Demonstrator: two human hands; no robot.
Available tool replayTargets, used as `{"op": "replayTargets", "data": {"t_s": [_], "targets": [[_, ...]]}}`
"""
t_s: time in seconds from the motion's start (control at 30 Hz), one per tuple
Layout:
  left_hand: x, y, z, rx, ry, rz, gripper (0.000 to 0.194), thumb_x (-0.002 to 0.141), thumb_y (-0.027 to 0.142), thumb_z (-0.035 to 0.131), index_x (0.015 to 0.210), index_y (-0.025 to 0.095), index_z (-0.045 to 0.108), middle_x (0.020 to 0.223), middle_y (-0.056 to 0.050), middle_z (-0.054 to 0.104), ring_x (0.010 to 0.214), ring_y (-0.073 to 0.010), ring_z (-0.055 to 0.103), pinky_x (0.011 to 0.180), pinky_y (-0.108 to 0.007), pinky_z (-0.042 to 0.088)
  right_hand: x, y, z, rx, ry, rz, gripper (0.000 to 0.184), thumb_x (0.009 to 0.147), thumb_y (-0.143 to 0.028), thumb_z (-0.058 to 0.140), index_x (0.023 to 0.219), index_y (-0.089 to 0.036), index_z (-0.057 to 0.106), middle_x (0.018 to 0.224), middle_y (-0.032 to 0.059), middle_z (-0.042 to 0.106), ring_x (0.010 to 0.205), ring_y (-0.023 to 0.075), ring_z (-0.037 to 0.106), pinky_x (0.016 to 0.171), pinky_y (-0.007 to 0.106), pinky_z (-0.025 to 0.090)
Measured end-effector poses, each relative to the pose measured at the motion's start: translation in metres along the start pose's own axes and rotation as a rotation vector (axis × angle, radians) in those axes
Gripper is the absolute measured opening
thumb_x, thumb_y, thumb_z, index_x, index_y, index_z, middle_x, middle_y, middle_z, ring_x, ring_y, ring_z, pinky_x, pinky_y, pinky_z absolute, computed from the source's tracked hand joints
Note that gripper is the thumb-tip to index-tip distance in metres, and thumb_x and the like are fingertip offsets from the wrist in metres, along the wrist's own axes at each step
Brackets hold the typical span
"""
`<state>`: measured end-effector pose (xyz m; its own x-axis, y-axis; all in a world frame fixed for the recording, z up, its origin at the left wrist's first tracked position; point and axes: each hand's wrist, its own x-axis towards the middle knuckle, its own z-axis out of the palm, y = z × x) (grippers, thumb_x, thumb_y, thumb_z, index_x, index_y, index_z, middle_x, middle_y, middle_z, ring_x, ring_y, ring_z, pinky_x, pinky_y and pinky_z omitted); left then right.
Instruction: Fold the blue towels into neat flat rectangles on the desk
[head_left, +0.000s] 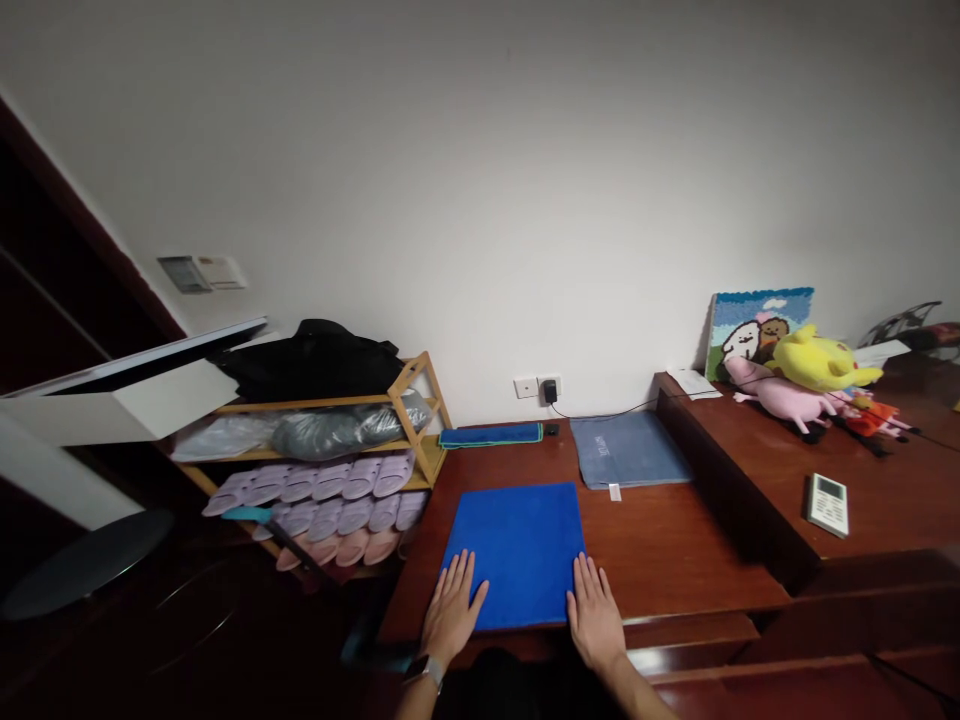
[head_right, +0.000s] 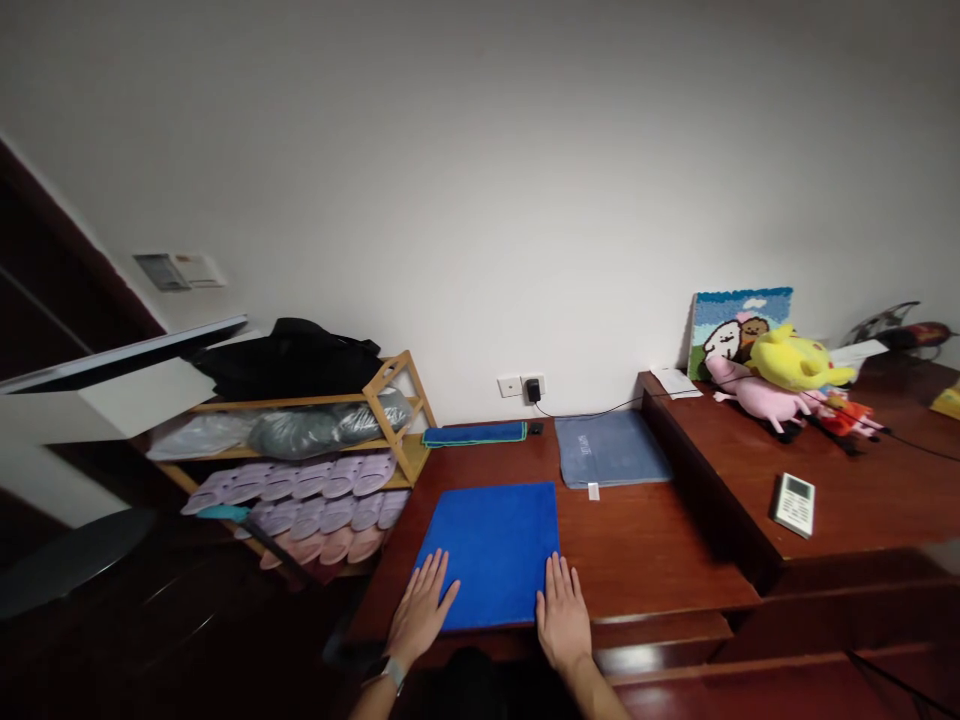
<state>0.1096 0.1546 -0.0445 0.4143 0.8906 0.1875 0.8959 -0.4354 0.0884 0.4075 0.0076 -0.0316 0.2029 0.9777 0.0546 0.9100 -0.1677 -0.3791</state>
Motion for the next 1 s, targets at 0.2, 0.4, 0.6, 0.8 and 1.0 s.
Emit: {"op": "replayTargets", "data": {"t_s": [0.2, 0.4, 0.6, 0.8, 1.0], "targets": [[-0.002, 0.005, 0.003, 0.019, 0.027, 0.007, 0.075, 0.103, 0.064, 0.028, 0.161, 0.018, 0.030, 0.167, -0.009, 0.032, 0.155, -0.0270, 0.026, 0.127, -0.051, 0.025, 0.011, 0.001, -0.013, 0.077, -0.025, 0.092, 0.069, 0.106, -0.052, 0.012, 0.162, -0.014, 0.020, 0.169, 0.0015, 0.016, 0.157, 0.0188, 0.014, 0.130, 0.039, 0.013], [-0.003, 0.003, 0.004, 0.036, 0.047, 0.015, 0.073, 0.103, 0.062, 0.028, 0.162, 0.020, 0.027, 0.166, -0.008, 0.032, 0.155, -0.0267, 0.027, 0.127, -0.051, 0.026, 0.052, -0.010, -0.037, 0.040, -0.057, 0.108, 0.067, 0.105, -0.044, 0.011, 0.163, -0.011, 0.018, 0.170, 0.0027, 0.013, 0.158, 0.0199, 0.010, 0.130, 0.040, 0.009], [-0.003, 0.005, 0.000, 0.025, 0.011, -0.002, 0.073, 0.104, 0.063, 0.026, 0.162, 0.020, 0.027, 0.167, -0.007, 0.028, 0.155, -0.0253, 0.026, 0.127, -0.050, 0.025, 0.060, -0.009, -0.021, -0.014, -0.117, 0.072, 0.067, 0.104, -0.042, 0.016, 0.162, -0.009, 0.017, 0.170, 0.0027, 0.009, 0.159, 0.0209, 0.006, 0.130, 0.040, 0.004], [-0.003, 0.009, -0.006, 0.026, -0.031, -0.021, 0.075, 0.103, 0.063, 0.025, 0.162, 0.018, 0.027, 0.168, -0.007, 0.027, 0.156, -0.0252, 0.023, 0.128, -0.049, 0.023, 0.058, -0.008, -0.017, -0.016, -0.094, 0.098, 0.068, 0.103, -0.041, 0.015, 0.162, -0.008, 0.014, 0.170, 0.0043, 0.009, 0.159, 0.0206, 0.007, 0.130, 0.038, 0.004], [-0.001, 0.006, -0.008, 0.030, -0.079, -0.015, 0.074, 0.103, 0.063, 0.024, 0.163, 0.020, 0.023, 0.169, -0.007, 0.024, 0.157, -0.0253, 0.021, 0.128, -0.049, 0.023, 0.060, -0.007, -0.018, 0.003, -0.092, 0.090, 0.068, 0.103, -0.040, 0.017, 0.162, -0.007, 0.017, 0.170, 0.0053, 0.010, 0.158, 0.0210, 0.008, 0.129, 0.038, 0.005]]}}
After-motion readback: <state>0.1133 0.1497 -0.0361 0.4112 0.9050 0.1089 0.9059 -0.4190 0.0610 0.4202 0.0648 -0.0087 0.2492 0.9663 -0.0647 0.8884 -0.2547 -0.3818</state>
